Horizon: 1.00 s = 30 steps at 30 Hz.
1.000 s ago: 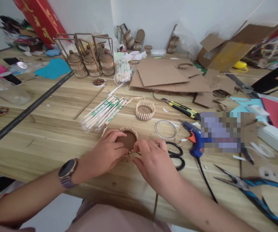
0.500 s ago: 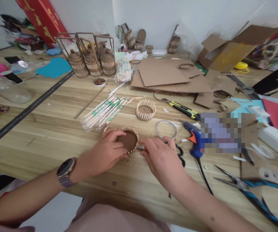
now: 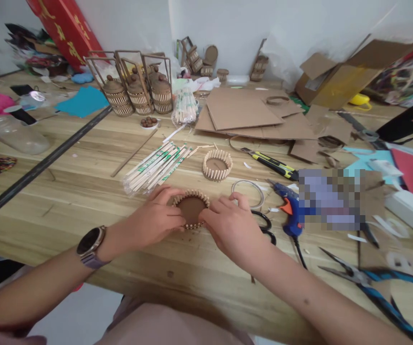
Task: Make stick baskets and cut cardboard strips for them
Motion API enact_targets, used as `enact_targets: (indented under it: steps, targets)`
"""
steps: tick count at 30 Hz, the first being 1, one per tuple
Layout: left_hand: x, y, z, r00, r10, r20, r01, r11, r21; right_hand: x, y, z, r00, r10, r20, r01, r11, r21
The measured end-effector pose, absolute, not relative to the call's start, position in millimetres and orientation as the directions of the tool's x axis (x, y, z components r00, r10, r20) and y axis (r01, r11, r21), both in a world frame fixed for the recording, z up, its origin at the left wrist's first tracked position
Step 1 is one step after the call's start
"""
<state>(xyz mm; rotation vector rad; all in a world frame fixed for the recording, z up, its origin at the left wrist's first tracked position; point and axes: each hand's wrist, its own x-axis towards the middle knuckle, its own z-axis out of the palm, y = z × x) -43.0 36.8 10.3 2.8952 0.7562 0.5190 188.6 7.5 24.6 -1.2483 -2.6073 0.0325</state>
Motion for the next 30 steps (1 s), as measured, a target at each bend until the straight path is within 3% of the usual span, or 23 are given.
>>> enact_targets:
  steps: [9,16,22,30]
  targets:
    - [-23,22,15,0.785,0.556,0.274,0.549,-0.829,0.107,176,-6,17,-0.537,0.783,0.312,0.794,0.595,-0.125]
    - [-22,26,4,0.776,0.544,0.318,0.513,-0.839,0.184,187,-21,19,-0.43,0.826,0.366,0.798,0.537,-0.274]
    - [-24,26,7,0.772,0.555,0.311,0.517,-0.832,0.201,202,-22,19,-0.379,0.837,0.394,0.856,0.479,-0.195]
    - [-24,28,5,0.776,0.553,0.301,0.517,-0.833,0.197,204,-6,19,-0.496,0.785,0.372,0.805,0.576,-0.142]
